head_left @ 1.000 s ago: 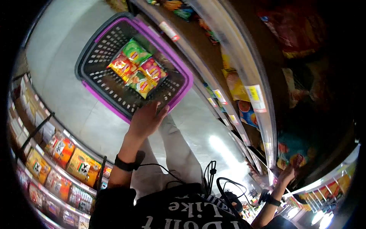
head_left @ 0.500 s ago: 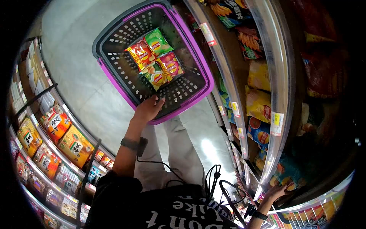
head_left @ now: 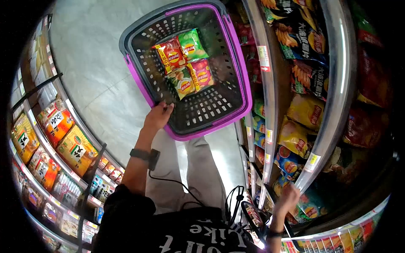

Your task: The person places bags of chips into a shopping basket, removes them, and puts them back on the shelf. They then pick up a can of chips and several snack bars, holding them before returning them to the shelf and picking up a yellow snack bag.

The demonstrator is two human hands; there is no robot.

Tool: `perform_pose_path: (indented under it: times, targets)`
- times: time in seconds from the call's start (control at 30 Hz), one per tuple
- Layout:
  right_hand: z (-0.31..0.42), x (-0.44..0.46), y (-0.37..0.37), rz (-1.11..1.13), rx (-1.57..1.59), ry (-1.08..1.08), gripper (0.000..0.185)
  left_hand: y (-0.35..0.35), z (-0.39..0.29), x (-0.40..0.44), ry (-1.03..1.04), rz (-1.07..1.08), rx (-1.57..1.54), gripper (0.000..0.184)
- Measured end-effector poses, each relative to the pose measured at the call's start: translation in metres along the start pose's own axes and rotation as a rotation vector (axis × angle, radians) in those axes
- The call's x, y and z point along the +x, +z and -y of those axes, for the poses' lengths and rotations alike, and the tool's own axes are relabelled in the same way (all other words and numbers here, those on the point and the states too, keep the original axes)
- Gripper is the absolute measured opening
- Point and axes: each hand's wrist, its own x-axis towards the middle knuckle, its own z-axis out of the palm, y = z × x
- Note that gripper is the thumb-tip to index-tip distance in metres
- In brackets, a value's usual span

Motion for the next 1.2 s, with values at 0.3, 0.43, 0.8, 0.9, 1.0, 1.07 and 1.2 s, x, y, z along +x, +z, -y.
perform_pose_path:
  times: [0.3, 0.43, 0.8, 0.9, 1.0, 1.07, 1.2]
  targets:
    - [-0.044, 0.047, 0.502, 1.444, -0.39, -0.311, 0.046, -0.018, 0.019, 0.031, -0.143, 0.193, -0.74, 0.032]
    - [-0.035, -0.001, 0.63, 1.459, -1.017, -0.398, 0.093, -0.028, 0.039, 0.042, -0.141, 0.397, -0.919, 0.038]
    - [-0.169, -0.057, 0.715, 0.859, -0.716, -0.478, 0.079, -0.026, 0.039, 0.037, -0.056, 0.322, -0.916, 0.032]
    - [-0.149, -0.033, 0.671, 0.839, -0.284, -0.606, 0.067, -0.031, 0.033, 0.038, -0.064, 0.338, -0.945, 0.039]
    - [-0.08, -0.02, 0.598, 0.987, -0.174, -0.332, 0.068, -0.037, 0.03, 0.037, -0.072, 0.361, -0.957, 0.054]
    - [-0.026, -0.008, 0.538, 1.013, -0.046, -0.451, 0.067, -0.042, 0.027, 0.042, -0.321, 0.408, -1.204, 0.065]
    - [0.079, 0.013, 0.412, 1.049, -0.382, -1.092, 0.068, -0.064, -0.023, 0.008, -0.19, 0.219, -1.349, 0.071]
